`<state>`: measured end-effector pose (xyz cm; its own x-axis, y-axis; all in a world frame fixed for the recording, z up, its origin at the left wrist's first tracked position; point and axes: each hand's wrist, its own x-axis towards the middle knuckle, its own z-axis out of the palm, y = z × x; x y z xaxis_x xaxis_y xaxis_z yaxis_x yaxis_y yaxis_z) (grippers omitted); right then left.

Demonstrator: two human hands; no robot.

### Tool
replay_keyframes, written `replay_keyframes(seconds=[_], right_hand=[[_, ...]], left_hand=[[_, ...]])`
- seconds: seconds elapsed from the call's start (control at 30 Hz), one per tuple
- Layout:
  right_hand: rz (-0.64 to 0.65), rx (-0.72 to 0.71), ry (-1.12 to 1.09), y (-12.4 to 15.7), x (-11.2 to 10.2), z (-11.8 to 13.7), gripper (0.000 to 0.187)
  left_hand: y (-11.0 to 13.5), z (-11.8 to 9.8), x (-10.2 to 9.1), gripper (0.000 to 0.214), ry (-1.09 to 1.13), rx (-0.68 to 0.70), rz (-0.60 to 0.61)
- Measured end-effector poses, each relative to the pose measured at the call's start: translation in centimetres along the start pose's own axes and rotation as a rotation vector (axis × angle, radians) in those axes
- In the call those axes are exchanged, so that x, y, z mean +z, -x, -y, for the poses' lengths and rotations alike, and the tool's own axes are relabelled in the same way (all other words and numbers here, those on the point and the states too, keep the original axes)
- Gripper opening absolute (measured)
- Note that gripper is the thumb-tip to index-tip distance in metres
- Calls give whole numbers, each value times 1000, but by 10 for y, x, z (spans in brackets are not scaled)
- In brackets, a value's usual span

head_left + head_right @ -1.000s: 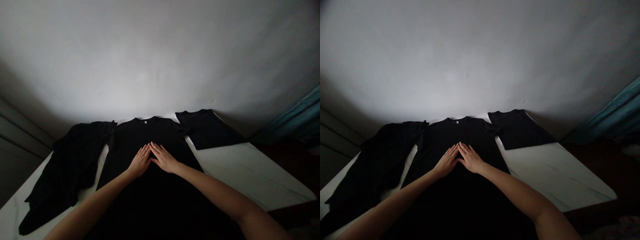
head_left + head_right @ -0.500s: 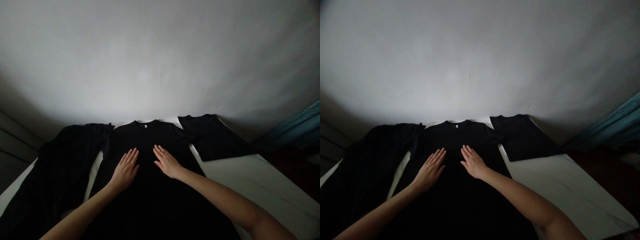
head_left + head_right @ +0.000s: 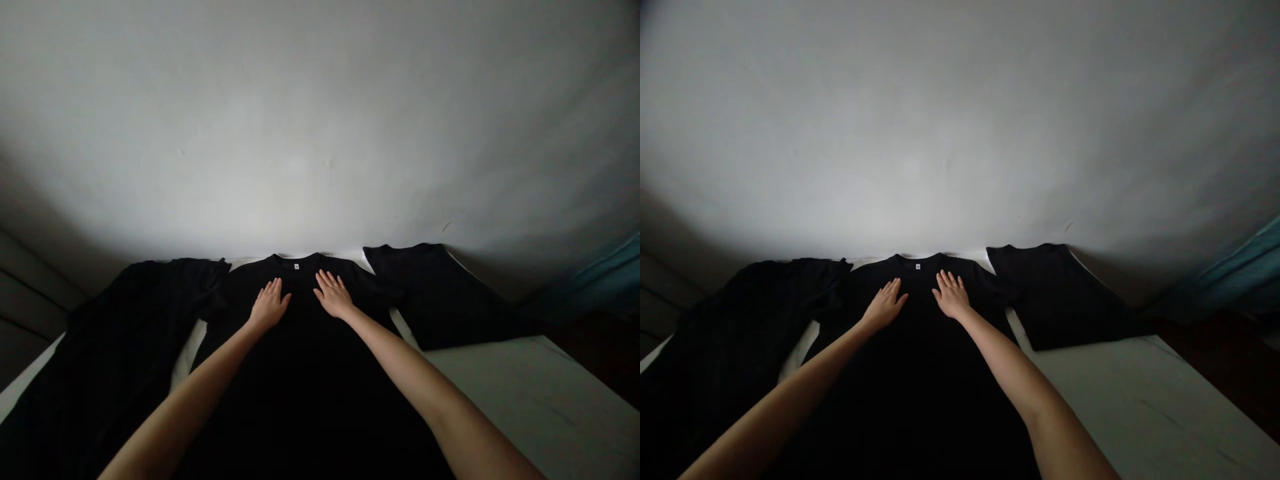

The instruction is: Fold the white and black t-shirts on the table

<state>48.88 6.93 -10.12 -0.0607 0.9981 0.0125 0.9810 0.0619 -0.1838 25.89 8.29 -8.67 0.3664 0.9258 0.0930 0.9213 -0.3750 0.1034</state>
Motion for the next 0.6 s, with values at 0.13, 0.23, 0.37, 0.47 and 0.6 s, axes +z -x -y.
replay_keyframes(seconds=[0.13,0.23,0.37,0.47,0.6], right_hand=[[29,77,15,-20,-3,-13,61],[27,110,41,-34,-9,-33,61],[14,154,63,-46,-10,-41,63],[-10,174,63,-47,-7,-40,65],[-27,226,65,-47,-6,-34,62]], left_hand=[[-37,4,15,64,-25,-92,-41],[-54,26,14,63,-25,-124,-11],[-65,48,10,62,-47,-202,-19],[-64,54,12,61,-61,-254,-68],[-62,53,17,61,-77,-237,-119]])
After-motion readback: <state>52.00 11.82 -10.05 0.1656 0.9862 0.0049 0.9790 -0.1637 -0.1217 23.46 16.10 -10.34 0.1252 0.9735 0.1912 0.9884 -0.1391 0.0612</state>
